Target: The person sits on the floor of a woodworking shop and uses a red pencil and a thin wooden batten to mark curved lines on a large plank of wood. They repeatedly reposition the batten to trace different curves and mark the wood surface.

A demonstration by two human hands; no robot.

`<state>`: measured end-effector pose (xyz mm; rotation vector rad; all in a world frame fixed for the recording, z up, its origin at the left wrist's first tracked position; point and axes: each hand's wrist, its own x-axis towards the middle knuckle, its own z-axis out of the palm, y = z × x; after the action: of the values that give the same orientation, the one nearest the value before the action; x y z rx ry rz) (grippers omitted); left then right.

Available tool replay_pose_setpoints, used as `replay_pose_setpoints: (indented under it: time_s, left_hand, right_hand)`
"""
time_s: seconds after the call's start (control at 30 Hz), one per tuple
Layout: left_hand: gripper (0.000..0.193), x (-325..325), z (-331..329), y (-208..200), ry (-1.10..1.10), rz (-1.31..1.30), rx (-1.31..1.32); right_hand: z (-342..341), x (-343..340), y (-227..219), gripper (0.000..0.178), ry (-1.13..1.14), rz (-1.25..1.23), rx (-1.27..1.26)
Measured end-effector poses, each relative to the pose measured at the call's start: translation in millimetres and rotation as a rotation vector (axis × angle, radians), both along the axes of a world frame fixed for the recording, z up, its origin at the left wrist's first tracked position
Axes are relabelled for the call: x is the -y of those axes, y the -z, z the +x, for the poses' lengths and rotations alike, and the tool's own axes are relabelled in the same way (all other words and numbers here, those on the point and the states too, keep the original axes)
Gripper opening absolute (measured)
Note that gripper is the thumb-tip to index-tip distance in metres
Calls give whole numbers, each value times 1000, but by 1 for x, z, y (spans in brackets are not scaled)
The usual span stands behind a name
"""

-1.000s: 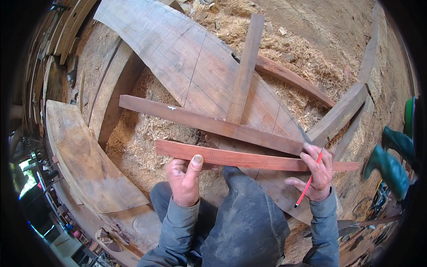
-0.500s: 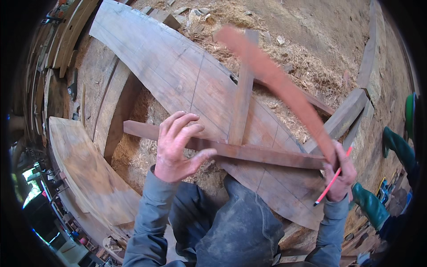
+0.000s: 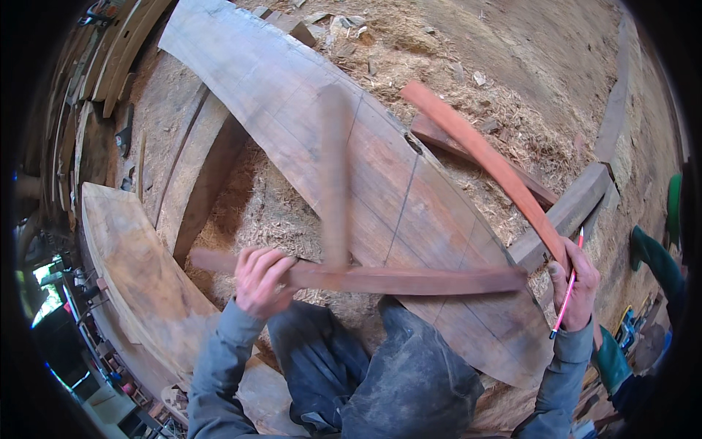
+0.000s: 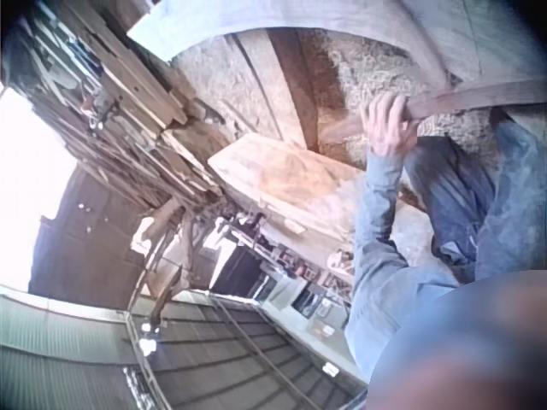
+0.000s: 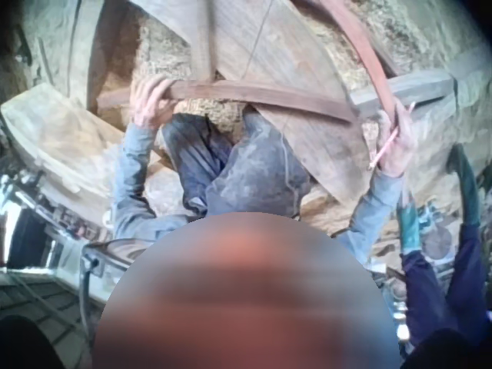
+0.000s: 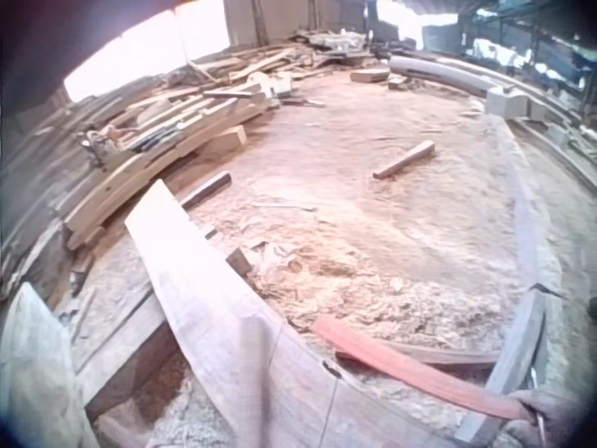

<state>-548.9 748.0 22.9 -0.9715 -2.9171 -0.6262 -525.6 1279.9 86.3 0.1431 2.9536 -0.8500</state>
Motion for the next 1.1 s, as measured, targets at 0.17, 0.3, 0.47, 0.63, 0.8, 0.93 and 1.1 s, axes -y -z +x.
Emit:
replay_pose_setpoints:
  time_s: [0.17,0.3,0.47,0.63,0.8,0.93,1.1]
  left_hand:
    - [61,63,75,12,-196,-1,58]
    - [59,90,110,19,-261,-14,137]
    - [53,83,121,21,-292,31,174]
    - [51,67,83,3,-246,-60,36]
    - [54,66,17,-10,-263,-77,-84]
    - [48,82,-6,-5,-430,-14,-52]
    - [42,102,26,20,-612,19,-79]
  right_hand:
    - [-10,-3,26,45,-85,-26,-56]
    - [-25,8,46,45,-87,-74,-32]
    - [-33,13,53,44,-114,-109,-53]
    - [-28,1,49,42,85,-159,-76]
    - [-23,-1,44,39,243,-268,43]
    - [-23,1,47,40,55,-197,18]
    - [-33,-5,59,44,-149,-102,-93]
